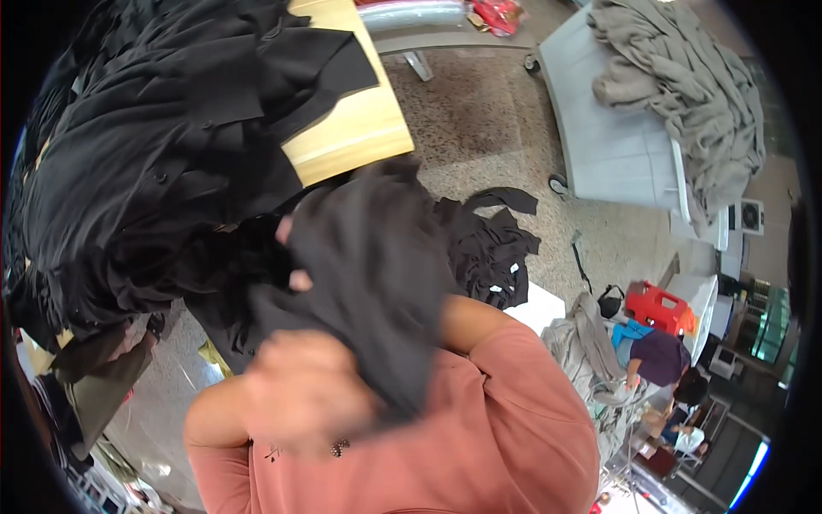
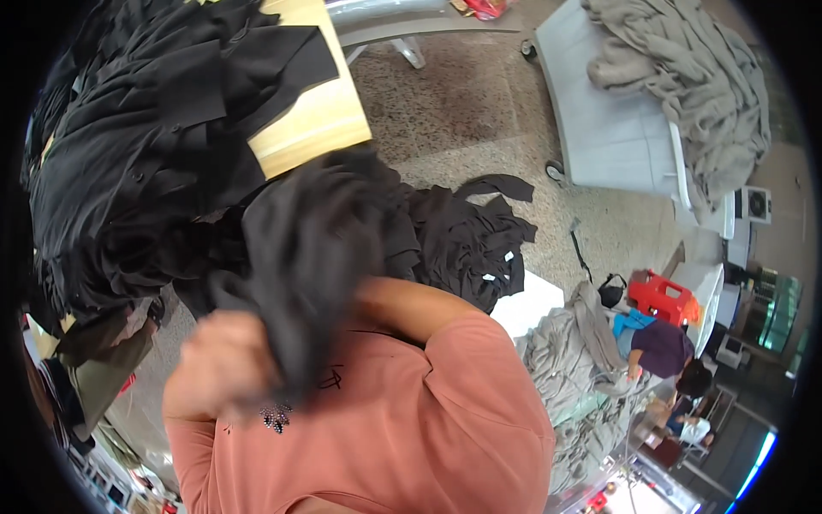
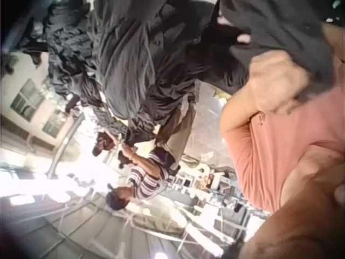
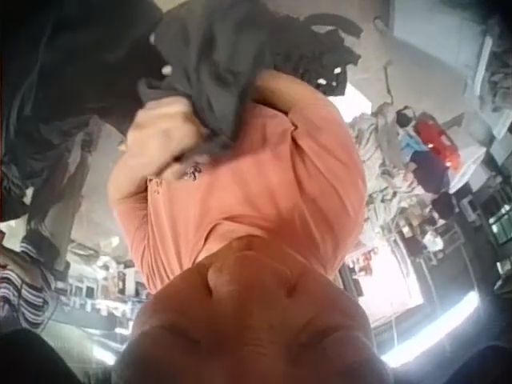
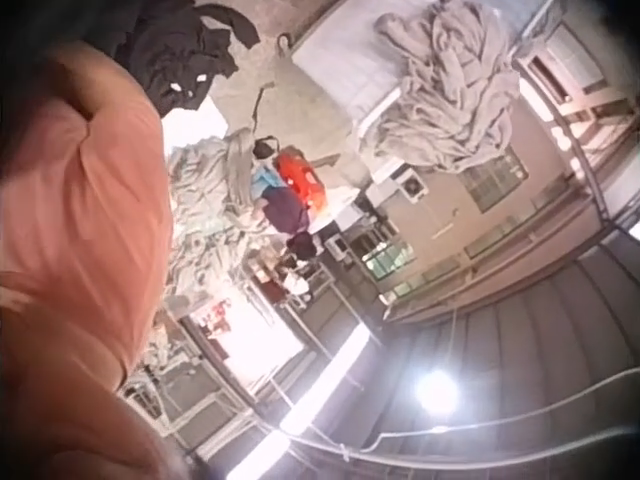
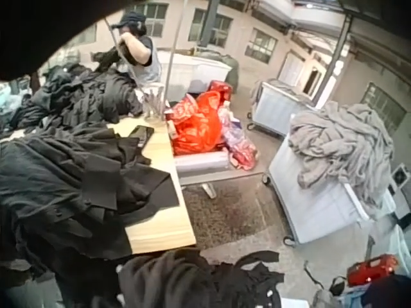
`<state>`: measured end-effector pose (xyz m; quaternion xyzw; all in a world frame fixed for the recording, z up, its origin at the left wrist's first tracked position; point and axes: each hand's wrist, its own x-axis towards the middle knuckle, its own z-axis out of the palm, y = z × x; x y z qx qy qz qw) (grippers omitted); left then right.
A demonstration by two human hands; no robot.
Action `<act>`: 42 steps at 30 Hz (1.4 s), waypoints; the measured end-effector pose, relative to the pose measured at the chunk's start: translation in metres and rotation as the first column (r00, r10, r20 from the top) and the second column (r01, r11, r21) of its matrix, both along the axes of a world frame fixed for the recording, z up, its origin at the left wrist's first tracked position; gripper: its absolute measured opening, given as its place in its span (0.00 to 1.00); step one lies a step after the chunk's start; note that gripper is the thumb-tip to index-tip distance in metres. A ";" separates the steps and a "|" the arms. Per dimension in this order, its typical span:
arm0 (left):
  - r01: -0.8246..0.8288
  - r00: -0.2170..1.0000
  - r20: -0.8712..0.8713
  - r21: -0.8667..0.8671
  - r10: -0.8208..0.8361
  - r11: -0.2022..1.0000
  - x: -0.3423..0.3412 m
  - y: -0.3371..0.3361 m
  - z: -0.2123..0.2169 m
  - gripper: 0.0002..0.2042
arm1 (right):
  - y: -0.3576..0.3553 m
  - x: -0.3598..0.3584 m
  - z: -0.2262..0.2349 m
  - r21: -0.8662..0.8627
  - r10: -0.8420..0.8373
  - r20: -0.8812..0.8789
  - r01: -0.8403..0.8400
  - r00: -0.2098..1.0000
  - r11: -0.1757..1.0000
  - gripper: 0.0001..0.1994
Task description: Button and inspect black garments on a sewing factory floor.
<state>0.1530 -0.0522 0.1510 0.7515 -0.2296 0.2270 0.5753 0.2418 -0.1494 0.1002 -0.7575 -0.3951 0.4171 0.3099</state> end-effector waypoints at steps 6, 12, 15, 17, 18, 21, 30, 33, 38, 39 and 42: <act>0.501 0.866 0.078 -0.152 -0.495 0.852 0.018 -0.056 -0.007 0.10 | -0.145 0.059 -0.075 0.391 -0.530 0.847 0.628 0.040 0.672 0.24; 0.515 0.849 0.025 -0.264 -0.527 0.816 0.032 -0.087 -0.033 0.10 | -0.248 -0.003 -0.059 0.086 -0.143 0.990 0.731 0.015 0.677 0.24; 0.483 0.865 -0.088 -0.120 -0.493 0.868 0.046 -0.106 -0.070 0.09 | -0.373 -0.037 -0.133 -0.073 0.029 0.997 0.782 0.071 0.619 0.27; 0.466 0.857 -0.252 0.010 -0.449 0.884 0.058 -0.121 -0.101 0.07 | -0.408 -0.050 -0.185 -0.139 0.040 0.989 0.779 0.145 0.611 0.29; 0.422 0.866 -0.335 0.087 -0.372 0.903 0.062 -0.123 -0.125 0.06 | -0.418 -0.064 -0.200 -0.242 0.030 0.961 0.788 0.274 0.566 0.30; 0.316 0.827 -0.532 0.176 -0.180 0.932 0.065 -0.116 -0.175 0.05 | -0.443 -0.102 -0.228 -0.559 -0.033 0.779 0.717 0.627 0.417 0.34; -0.131 0.750 -0.596 0.289 0.285 0.948 -0.035 0.015 -0.176 0.06 | -0.295 -0.066 -0.228 -0.896 -0.650 0.045 0.318 0.759 0.309 0.37; -0.503 0.561 -0.532 0.389 0.634 0.772 -0.098 0.052 -0.159 0.06 | -0.275 -0.048 -0.267 -0.910 -0.483 -0.278 -0.066 0.830 0.410 0.31; -0.627 0.168 -0.233 0.724 0.958 0.286 -0.208 0.073 -0.174 0.21 | -0.257 0.019 -0.288 -0.541 -0.743 0.221 0.713 0.632 0.446 0.19; -0.610 0.171 -0.252 0.732 0.953 0.303 -0.225 0.067 -0.181 0.25 | -0.227 0.035 -0.259 -0.348 -0.677 0.296 0.736 0.674 0.581 0.17; -0.518 0.156 -0.390 0.750 0.908 0.411 -0.255 0.043 -0.192 0.34 | -0.128 0.047 -0.171 0.299 -0.409 0.677 0.279 0.612 0.913 0.12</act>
